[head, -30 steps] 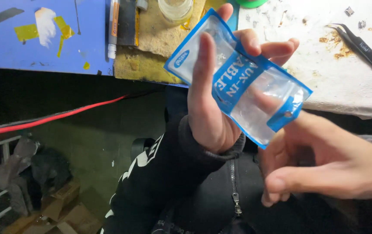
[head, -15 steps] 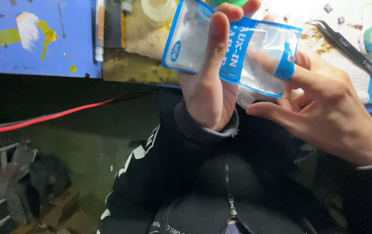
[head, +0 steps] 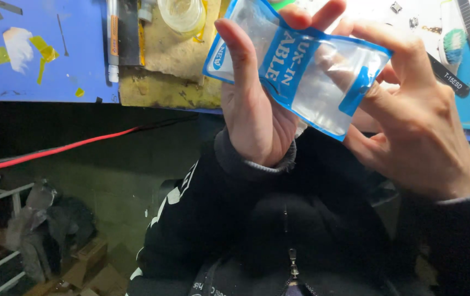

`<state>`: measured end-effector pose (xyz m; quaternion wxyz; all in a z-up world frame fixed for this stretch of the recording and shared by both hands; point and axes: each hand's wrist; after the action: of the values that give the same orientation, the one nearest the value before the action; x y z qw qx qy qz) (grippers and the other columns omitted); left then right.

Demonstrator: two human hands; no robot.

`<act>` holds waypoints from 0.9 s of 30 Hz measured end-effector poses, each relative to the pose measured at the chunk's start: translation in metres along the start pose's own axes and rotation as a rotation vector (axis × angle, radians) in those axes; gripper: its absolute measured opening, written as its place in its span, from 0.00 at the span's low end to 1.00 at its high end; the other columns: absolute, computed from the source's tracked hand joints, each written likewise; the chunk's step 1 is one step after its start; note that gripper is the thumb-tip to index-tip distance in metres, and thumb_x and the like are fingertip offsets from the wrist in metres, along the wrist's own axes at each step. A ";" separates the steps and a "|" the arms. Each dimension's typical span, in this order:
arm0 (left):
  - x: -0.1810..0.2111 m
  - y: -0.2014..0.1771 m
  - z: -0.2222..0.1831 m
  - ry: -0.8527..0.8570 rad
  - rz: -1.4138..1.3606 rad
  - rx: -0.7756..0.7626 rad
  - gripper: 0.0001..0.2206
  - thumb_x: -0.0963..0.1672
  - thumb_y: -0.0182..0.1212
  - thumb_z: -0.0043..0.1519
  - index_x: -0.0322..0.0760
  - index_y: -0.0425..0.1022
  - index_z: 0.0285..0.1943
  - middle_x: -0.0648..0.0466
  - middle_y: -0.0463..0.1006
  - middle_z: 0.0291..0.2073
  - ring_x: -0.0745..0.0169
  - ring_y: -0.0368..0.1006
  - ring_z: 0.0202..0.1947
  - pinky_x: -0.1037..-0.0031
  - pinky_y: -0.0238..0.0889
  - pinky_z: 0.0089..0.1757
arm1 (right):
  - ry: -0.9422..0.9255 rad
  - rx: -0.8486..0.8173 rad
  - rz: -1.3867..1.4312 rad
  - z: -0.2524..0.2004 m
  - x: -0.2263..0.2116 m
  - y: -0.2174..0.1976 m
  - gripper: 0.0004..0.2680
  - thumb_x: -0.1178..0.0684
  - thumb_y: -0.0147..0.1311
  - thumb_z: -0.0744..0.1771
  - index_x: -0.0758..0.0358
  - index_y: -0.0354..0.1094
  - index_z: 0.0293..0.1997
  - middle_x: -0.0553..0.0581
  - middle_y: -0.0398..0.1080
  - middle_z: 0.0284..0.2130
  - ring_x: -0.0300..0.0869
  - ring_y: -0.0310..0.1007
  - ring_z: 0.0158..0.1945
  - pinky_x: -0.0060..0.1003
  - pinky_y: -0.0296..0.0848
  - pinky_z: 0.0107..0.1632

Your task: The person opens a small plastic bag labeled AUX-IN cable, removes small metal connector components from it, and places them on a paper towel on the workbench. They then position a small circuit board on the towel and handle the connectors beside it.

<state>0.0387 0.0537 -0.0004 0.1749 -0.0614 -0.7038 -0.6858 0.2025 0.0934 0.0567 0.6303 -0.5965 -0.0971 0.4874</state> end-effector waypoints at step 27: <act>-0.025 0.009 0.001 0.412 0.502 -0.098 0.21 0.47 0.62 0.78 0.36 0.57 0.71 0.49 0.73 0.48 0.55 0.71 0.56 0.68 0.62 0.59 | 0.495 0.295 1.930 0.000 -0.008 0.032 0.18 0.51 0.39 0.78 0.76 0.51 0.76 0.66 0.68 0.64 0.45 0.67 0.62 0.40 0.66 0.70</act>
<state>0.0645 0.0590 -0.0006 0.4739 -0.1012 -0.5829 -0.6523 0.1822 0.0816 0.0329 0.0359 -0.4207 0.6225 0.6589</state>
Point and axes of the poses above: each hand's wrist, its own z-axis towards the middle knuckle, its own y-axis out of the palm, x = y × z
